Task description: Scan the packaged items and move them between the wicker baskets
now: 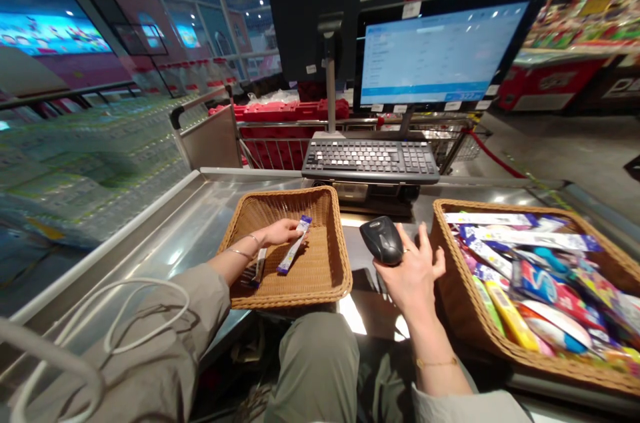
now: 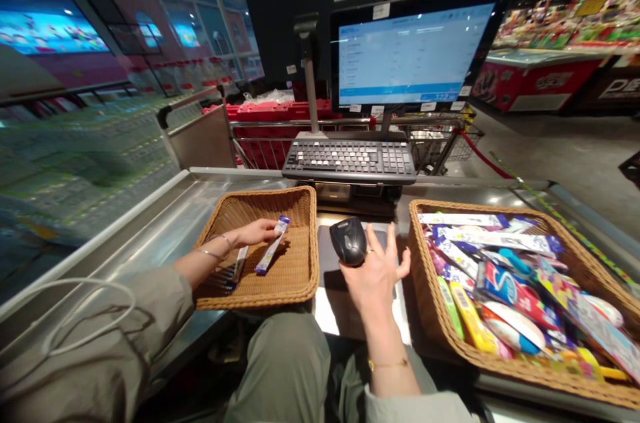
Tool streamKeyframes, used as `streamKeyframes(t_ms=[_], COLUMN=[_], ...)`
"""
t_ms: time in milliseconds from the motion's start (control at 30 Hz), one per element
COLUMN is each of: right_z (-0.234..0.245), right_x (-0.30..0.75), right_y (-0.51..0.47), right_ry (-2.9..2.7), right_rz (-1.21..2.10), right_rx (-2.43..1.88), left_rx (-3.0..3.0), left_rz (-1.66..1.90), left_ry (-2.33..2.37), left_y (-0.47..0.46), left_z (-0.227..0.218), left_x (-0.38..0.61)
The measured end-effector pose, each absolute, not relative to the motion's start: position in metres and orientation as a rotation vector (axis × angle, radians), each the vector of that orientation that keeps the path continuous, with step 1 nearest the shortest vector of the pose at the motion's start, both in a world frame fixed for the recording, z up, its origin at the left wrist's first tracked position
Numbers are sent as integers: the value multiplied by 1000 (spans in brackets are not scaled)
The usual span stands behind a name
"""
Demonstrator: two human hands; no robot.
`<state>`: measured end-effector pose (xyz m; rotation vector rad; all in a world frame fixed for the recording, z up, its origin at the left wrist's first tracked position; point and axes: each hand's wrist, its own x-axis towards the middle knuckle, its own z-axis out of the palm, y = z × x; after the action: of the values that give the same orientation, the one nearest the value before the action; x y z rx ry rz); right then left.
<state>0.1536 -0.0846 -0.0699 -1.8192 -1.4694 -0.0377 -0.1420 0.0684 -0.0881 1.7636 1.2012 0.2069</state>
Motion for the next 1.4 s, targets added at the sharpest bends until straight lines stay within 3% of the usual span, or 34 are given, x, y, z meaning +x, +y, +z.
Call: streamKeyframes(t_ms=[367, 733, 1100, 1400], right_z=[-69, -70, -70, -73], right_x=[155, 155, 155, 151], right_y=[-86, -85, -84, -83], right_ry=[-1478, -1463, -1452, -1461], right_rz=[-33, -35, 0, -35], right_rx=[-1825, -1806, -1822, -1822], left_rx=[2327, 2527, 2650, 2833], left_rz=[-168, -543, -522, -241], left_ry=[1620, 1693, 1682, 1656], left_y=[53, 24, 34, 40], left_z=[-108, -119, -105, -63], left_x=[-131, -117, -125, -124])
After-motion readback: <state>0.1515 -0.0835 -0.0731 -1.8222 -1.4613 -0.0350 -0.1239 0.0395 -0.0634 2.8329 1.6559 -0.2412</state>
